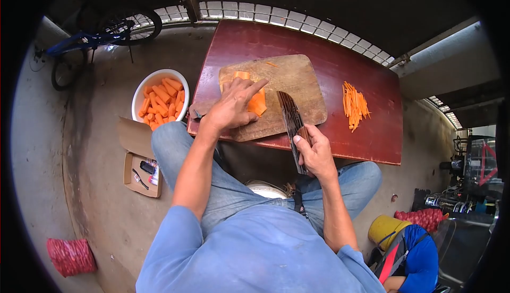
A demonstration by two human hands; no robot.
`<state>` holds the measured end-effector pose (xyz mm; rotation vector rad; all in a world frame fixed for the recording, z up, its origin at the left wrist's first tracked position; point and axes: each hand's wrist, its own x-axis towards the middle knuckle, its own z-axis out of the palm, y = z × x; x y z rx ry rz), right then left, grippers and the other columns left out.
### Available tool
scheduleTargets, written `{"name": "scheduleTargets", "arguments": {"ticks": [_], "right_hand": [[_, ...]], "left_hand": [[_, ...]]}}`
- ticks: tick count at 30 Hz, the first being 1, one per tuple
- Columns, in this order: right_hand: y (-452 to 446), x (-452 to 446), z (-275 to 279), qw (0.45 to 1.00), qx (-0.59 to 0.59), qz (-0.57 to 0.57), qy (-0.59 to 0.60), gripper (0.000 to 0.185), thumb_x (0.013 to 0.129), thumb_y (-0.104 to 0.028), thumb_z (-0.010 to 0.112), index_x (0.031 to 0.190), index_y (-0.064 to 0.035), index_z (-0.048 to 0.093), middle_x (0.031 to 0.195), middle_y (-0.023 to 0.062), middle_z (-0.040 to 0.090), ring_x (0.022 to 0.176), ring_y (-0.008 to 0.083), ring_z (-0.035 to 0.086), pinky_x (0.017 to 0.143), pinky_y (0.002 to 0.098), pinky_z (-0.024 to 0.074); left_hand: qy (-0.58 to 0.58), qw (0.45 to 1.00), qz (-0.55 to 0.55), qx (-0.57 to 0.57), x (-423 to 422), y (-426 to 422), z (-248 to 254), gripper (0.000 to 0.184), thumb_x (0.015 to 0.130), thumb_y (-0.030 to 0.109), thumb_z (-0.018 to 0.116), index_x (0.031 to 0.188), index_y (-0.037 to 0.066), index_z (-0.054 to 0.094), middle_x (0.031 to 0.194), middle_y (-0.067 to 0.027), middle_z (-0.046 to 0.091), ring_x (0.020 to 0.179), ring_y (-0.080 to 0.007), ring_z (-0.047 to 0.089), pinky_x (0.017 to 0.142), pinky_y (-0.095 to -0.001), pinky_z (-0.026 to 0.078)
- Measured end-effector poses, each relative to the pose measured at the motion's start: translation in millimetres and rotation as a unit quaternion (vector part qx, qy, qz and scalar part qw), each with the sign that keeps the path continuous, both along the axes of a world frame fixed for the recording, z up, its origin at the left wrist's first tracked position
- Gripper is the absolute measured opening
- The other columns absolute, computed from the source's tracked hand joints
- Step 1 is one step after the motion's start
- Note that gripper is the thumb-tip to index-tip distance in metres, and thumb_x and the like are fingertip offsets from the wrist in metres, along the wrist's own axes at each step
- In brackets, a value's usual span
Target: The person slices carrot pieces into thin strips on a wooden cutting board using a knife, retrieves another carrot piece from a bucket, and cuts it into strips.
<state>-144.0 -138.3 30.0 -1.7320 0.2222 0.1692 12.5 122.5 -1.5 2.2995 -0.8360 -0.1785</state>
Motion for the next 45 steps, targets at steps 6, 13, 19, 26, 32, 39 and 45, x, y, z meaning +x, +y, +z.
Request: {"name": "scheduleTargets", "arguments": {"ticks": [6, 13, 19, 26, 32, 39, 45], "right_hand": [[3, 11, 10, 0.998, -0.050, 0.025, 0.006, 0.030, 0.107, -0.018, 0.070, 0.129, 0.0031, 0.067, 0.075, 0.0027, 0.064, 0.053, 0.0100, 0.059, 0.050, 0.0305, 0.0473], [4, 32, 9, 0.998, 0.005, 0.046, 0.032, 0.020, 0.109, -0.019, 0.067, 0.110, 0.0005, 0.065, 0.075, 0.0018, 0.063, 0.052, 0.0097, 0.059, 0.049, 0.0298, 0.0469], [24, 29, 20, 0.996, 0.025, 0.064, 0.059, 0.017, 0.111, -0.018, 0.065, 0.111, -0.0010, 0.064, 0.074, -0.0001, 0.060, 0.051, 0.0079, 0.057, 0.048, 0.0278, 0.0457], [13, 18, 9, 0.997, 0.036, 0.040, 0.061, 0.021, 0.110, -0.016, 0.066, 0.120, 0.0016, 0.065, 0.078, 0.0005, 0.062, 0.052, 0.0071, 0.057, 0.048, 0.0272, 0.0450], [10, 12, 14, 0.996, 0.034, 0.061, 0.055, 0.027, 0.110, -0.016, 0.067, 0.129, 0.0028, 0.067, 0.078, 0.0002, 0.061, 0.052, 0.0065, 0.055, 0.047, 0.0273, 0.0439], [-1, 9, 11, 0.997, 0.021, 0.044, 0.052, 0.017, 0.110, -0.017, 0.067, 0.110, -0.0004, 0.064, 0.078, 0.0000, 0.060, 0.052, 0.0074, 0.056, 0.049, 0.0281, 0.0448], [5, 28, 8, 0.998, -0.001, 0.047, 0.033, 0.021, 0.107, -0.020, 0.068, 0.108, 0.0010, 0.064, 0.075, 0.0018, 0.060, 0.051, 0.0091, 0.057, 0.049, 0.0294, 0.0456]], "left_hand": [[-0.113, 0.992, 0.042, 0.029, -3, 9, 4, 0.106, 0.073, 0.016, 0.097, 0.168, 0.015, 0.050, 0.150, -0.0206, 0.059, 0.136, -0.0423, 0.056, 0.120, -0.0537, 0.045], [-0.014, 0.997, 0.061, 0.050, -4, 24, 22, 0.109, 0.072, 0.027, 0.100, 0.166, 0.008, 0.049, 0.138, -0.0257, 0.059, 0.131, -0.0449, 0.060, 0.113, -0.0500, 0.052], [-0.051, 0.995, 0.062, -0.051, -11, 0, 4, 0.097, 0.078, 0.017, 0.092, 0.165, 0.009, 0.050, 0.144, -0.0259, 0.056, 0.133, -0.0454, 0.059, 0.115, -0.0499, 0.051], [-0.060, 0.995, 0.053, -0.054, -22, -11, 7, 0.096, 0.078, 0.013, 0.094, 0.164, 0.010, 0.051, 0.146, -0.0268, 0.057, 0.137, -0.0463, 0.057, 0.118, -0.0507, 0.049], [-0.013, 0.989, 0.058, -0.135, -18, -23, -5, 0.098, 0.078, 0.012, 0.096, 0.165, 0.010, 0.050, 0.145, -0.0251, 0.062, 0.138, -0.0440, 0.057, 0.119, -0.0512, 0.048], [-0.015, 0.995, 0.044, -0.084, -14, -9, 3, 0.103, 0.073, 0.014, 0.099, 0.165, 0.010, 0.053, 0.154, -0.0235, 0.057, 0.146, -0.0421, 0.053, 0.125, -0.0483, 0.045], [0.029, 0.998, 0.003, -0.049, 1, 23, 3, 0.097, 0.073, 0.008, 0.096, 0.161, 0.008, 0.056, 0.155, -0.0214, 0.056, 0.149, -0.0409, 0.051, 0.125, -0.0467, 0.045]]}}
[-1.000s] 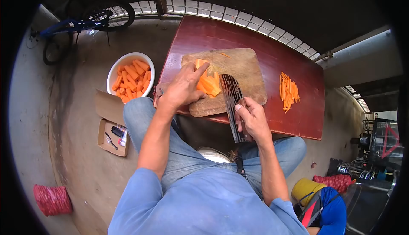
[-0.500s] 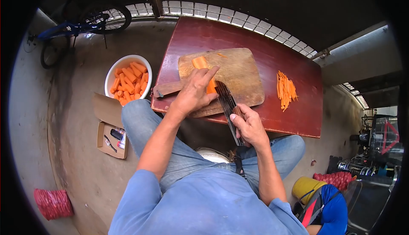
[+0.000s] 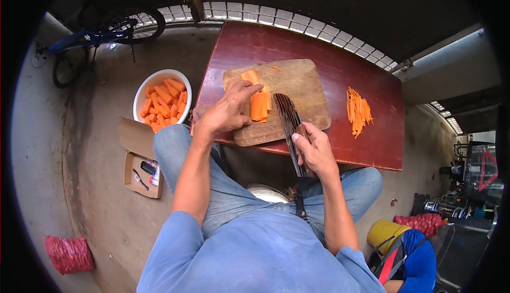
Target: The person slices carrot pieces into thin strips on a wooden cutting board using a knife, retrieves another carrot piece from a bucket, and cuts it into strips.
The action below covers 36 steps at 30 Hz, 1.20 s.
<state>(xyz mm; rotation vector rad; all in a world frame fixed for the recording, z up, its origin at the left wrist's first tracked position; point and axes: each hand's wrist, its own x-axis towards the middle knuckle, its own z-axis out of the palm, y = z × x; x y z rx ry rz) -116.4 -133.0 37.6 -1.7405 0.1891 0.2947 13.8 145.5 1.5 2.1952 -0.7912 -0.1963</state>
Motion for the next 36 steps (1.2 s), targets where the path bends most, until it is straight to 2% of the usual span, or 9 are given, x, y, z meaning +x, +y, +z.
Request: {"name": "scheduleTargets", "arguments": {"ticks": [2, 8, 11, 14, 17, 20, 26, 31, 36], "right_hand": [[2, 6, 0, 1.000, -0.001, 0.000, -0.012, 0.022, 0.107, -0.020, 0.068, 0.108, 0.0015, 0.064, 0.074, 0.0022, 0.060, 0.051, 0.0095, 0.057, 0.049, 0.0293, 0.0458], [8, 11, 6, 0.999, -0.024, 0.020, -0.010, 0.030, 0.107, -0.019, 0.068, 0.124, 0.0050, 0.068, 0.073, 0.0019, 0.062, 0.051, 0.0089, 0.057, 0.049, 0.0292, 0.0459], [10, 8, 9, 1.000, -0.022, 0.021, -0.002, 0.034, 0.106, -0.018, 0.068, 0.131, 0.0056, 0.068, 0.073, 0.0020, 0.063, 0.052, 0.0088, 0.058, 0.050, 0.0296, 0.0461], [11, 2, 7, 0.999, -0.031, 0.022, -0.006, 0.033, 0.107, -0.017, 0.068, 0.131, 0.0047, 0.067, 0.072, 0.0020, 0.062, 0.052, 0.0091, 0.058, 0.050, 0.0300, 0.0462], [14, -4, 14, 0.997, -0.067, 0.021, -0.019, 0.031, 0.107, -0.017, 0.068, 0.130, 0.0041, 0.067, 0.072, 0.0021, 0.062, 0.053, 0.0091, 0.058, 0.050, 0.0302, 0.0460], [11, -10, 10, 0.999, -0.032, 0.006, 0.002, 0.030, 0.107, -0.018, 0.069, 0.128, 0.0038, 0.067, 0.072, 0.0022, 0.062, 0.053, 0.0093, 0.059, 0.050, 0.0302, 0.0463], [4, -20, 2, 1.000, 0.004, -0.008, 0.017, 0.026, 0.108, -0.017, 0.069, 0.124, 0.0029, 0.066, 0.077, 0.0021, 0.063, 0.053, 0.0082, 0.059, 0.048, 0.0282, 0.0461], [-2, -24, 1, 0.998, 0.053, -0.014, 0.019, 0.019, 0.110, -0.018, 0.068, 0.117, 0.0001, 0.065, 0.080, 0.0001, 0.062, 0.052, 0.0069, 0.056, 0.048, 0.0272, 0.0450], [-14, -27, 7, 0.999, 0.024, -0.029, 0.020, 0.018, 0.109, -0.017, 0.068, 0.114, -0.0005, 0.066, 0.079, 0.0000, 0.062, 0.052, 0.0072, 0.055, 0.048, 0.0274, 0.0446]], "left_hand": [[-0.004, 1.000, -0.020, 0.019, 6, 4, -7, 0.092, 0.075, 0.005, 0.094, 0.159, 0.006, 0.057, 0.153, -0.0218, 0.057, 0.148, -0.0416, 0.053, 0.125, -0.0455, 0.046], [0.041, 0.999, 0.009, -0.007, -1, -9, -4, 0.080, 0.084, 0.007, 0.088, 0.157, -0.001, 0.056, 0.154, -0.0248, 0.055, 0.142, -0.0434, 0.058, 0.123, -0.0429, 0.049], [-0.019, 0.999, 0.027, -0.020, -7, -16, -6, 0.079, 0.088, 0.009, 0.085, 0.159, -0.002, 0.053, 0.159, -0.0264, 0.052, 0.149, -0.0444, 0.053, 0.125, -0.0450, 0.046], [-0.053, 0.998, 0.032, -0.004, -9, -20, -23, 0.081, 0.089, 0.011, 0.085, 0.162, -0.002, 0.051, 0.165, -0.0282, 0.048, 0.154, -0.0456, 0.048, 0.129, -0.0466, 0.043], [-0.033, 0.999, 0.014, 0.008, -10, -22, -17, 0.082, 0.091, 0.013, 0.084, 0.163, -0.001, 0.049, 0.168, -0.0286, 0.045, 0.157, -0.0461, 0.045, 0.131, -0.0475, 0.041], [-0.053, 0.998, 0.018, 0.003, -14, -24, -21, 0.083, 0.090, 0.018, 0.088, 0.163, 0.000, 0.052, 0.167, -0.0284, 0.047, 0.156, -0.0456, 0.046, 0.129, -0.0482, 0.042], [-0.073, 0.995, -0.010, -0.063, -11, -37, -22, 0.081, 0.084, 0.022, 0.095, 0.154, -0.001, 0.061, 0.149, -0.0255, 0.062, 0.139, -0.0424, 0.059, 0.119, -0.0480, 0.050], [-0.093, 0.993, -0.017, -0.070, -8, -56, -17, 0.077, 0.084, 0.019, 0.095, 0.151, -0.002, 0.063, 0.143, -0.0253, 0.064, 0.132, -0.0423, 0.061, 0.114, -0.0481, 0.052], [-0.118, 0.992, -0.024, -0.039, -8, -64, -14, 0.076, 0.084, 0.020, 0.094, 0.150, -0.001, 0.063, 0.142, -0.0253, 0.064, 0.130, -0.0427, 0.061, 0.114, -0.0485, 0.052]]}}
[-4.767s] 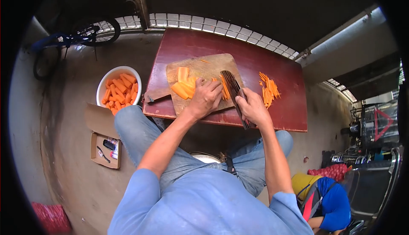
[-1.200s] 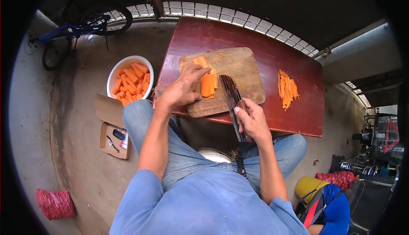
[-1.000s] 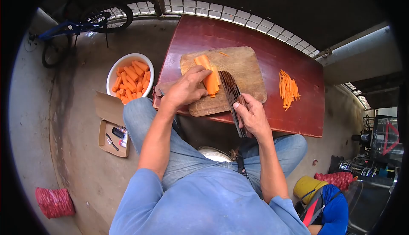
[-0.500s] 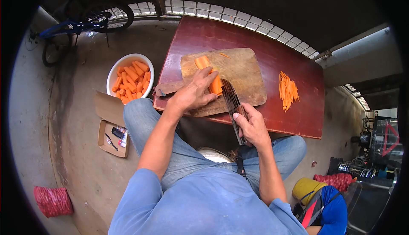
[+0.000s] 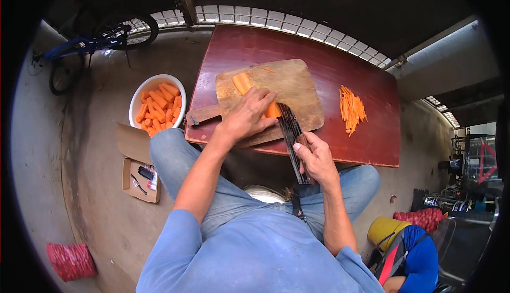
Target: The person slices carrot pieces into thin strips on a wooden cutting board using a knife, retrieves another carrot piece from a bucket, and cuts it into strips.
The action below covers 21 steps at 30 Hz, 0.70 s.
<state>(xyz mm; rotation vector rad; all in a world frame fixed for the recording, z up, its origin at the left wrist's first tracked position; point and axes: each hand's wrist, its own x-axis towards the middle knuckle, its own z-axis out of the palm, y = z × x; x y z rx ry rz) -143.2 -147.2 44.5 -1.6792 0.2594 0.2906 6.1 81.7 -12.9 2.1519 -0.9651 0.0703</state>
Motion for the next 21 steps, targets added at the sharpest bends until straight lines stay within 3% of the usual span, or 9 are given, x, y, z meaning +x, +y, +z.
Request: {"name": "scheduleTargets", "arguments": {"ticks": [8, 11, 17, 21], "right_hand": [[-7, -4, 2, 0.999, -0.049, -0.021, -0.005, 0.019, 0.108, -0.017, 0.068, 0.116, -0.0001, 0.067, 0.077, 0.0009, 0.063, 0.052, 0.0092, 0.058, 0.049, 0.0291, 0.0459], [-4, -1, 8, 0.996, -0.084, -0.013, -0.004, 0.021, 0.108, -0.018, 0.068, 0.118, 0.0008, 0.067, 0.074, 0.0022, 0.062, 0.053, 0.0104, 0.059, 0.049, 0.0307, 0.0468], [5, 9, 14, 0.997, -0.082, 0.004, -0.004, 0.025, 0.107, -0.020, 0.067, 0.119, 0.0018, 0.067, 0.072, 0.0047, 0.063, 0.053, 0.0119, 0.060, 0.050, 0.0335, 0.0477], [9, 9, 19, 0.994, -0.104, 0.012, -0.005, 0.026, 0.107, -0.020, 0.067, 0.119, 0.0021, 0.067, 0.073, 0.0051, 0.064, 0.053, 0.0122, 0.060, 0.050, 0.0337, 0.0478]], "left_hand": [[-0.064, 0.996, 0.027, 0.048, -2, -5, 1, 0.088, 0.082, 0.030, 0.093, 0.157, 0.003, 0.058, 0.133, -0.0214, 0.066, 0.119, -0.0415, 0.059, 0.108, -0.0528, 0.050], [-0.020, 0.991, 0.060, 0.119, -9, 2, 14, 0.091, 0.079, 0.031, 0.093, 0.158, 0.004, 0.057, 0.133, -0.0204, 0.066, 0.122, -0.0420, 0.058, 0.110, -0.0536, 0.048], [-0.031, 0.998, 0.037, 0.049, -8, 14, 5, 0.089, 0.078, 0.025, 0.089, 0.158, 0.004, 0.057, 0.130, -0.0206, 0.066, 0.119, -0.0406, 0.059, 0.110, -0.0522, 0.049], [-0.025, 0.994, 0.063, 0.091, -7, 20, 10, 0.089, 0.074, 0.029, 0.087, 0.154, 0.003, 0.060, 0.131, -0.0202, 0.066, 0.120, -0.0391, 0.060, 0.109, -0.0515, 0.049]]}}
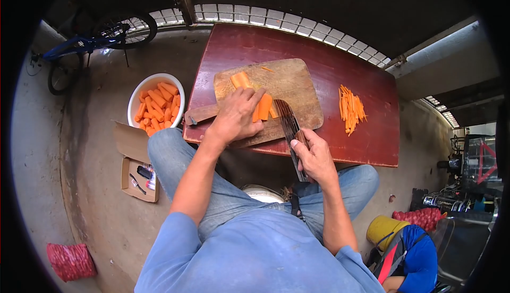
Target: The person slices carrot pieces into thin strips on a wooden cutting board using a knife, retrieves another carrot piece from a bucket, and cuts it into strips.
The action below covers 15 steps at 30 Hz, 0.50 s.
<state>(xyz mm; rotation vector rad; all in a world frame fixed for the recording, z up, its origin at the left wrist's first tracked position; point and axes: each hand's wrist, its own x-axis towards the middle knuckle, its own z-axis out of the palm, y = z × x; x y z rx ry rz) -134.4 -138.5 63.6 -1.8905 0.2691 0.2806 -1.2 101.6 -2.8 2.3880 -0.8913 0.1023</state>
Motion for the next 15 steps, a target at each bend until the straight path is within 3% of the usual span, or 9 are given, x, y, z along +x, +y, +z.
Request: {"name": "scheduleTargets", "arguments": {"ticks": [8, 11, 15], "right_hand": [[0, -1, -9, 1.000, 0.009, -0.007, -0.012, 0.024, 0.107, -0.019, 0.068, 0.118, 0.0018, 0.067, 0.073, 0.0040, 0.063, 0.053, 0.0123, 0.060, 0.050, 0.0330, 0.0475], [0, -1, -10, 1.000, 0.022, -0.011, -0.012, 0.023, 0.107, -0.018, 0.068, 0.118, 0.0018, 0.067, 0.072, 0.0034, 0.062, 0.053, 0.0118, 0.059, 0.050, 0.0325, 0.0471], [-3, -1, -13, 0.999, 0.041, -0.012, -0.010, 0.023, 0.107, -0.018, 0.068, 0.119, 0.0016, 0.067, 0.076, 0.0027, 0.064, 0.053, 0.0101, 0.059, 0.049, 0.0309, 0.0469]], "left_hand": [[-0.015, 0.998, -0.003, 0.060, 4, -11, 7, 0.081, 0.072, 0.033, 0.088, 0.145, 0.004, 0.067, 0.135, -0.0154, 0.066, 0.128, -0.0357, 0.058, 0.110, -0.0521, 0.043], [-0.045, 0.998, -0.045, 0.009, 14, -15, -7, 0.072, 0.072, 0.030, 0.089, 0.137, 0.004, 0.071, 0.126, -0.0121, 0.066, 0.123, -0.0339, 0.058, 0.106, -0.0528, 0.042], [-0.042, 0.997, -0.052, -0.040, 22, -16, -17, 0.070, 0.072, 0.031, 0.091, 0.134, 0.003, 0.072, 0.121, -0.0144, 0.066, 0.120, -0.0348, 0.059, 0.107, -0.0516, 0.042]]}}
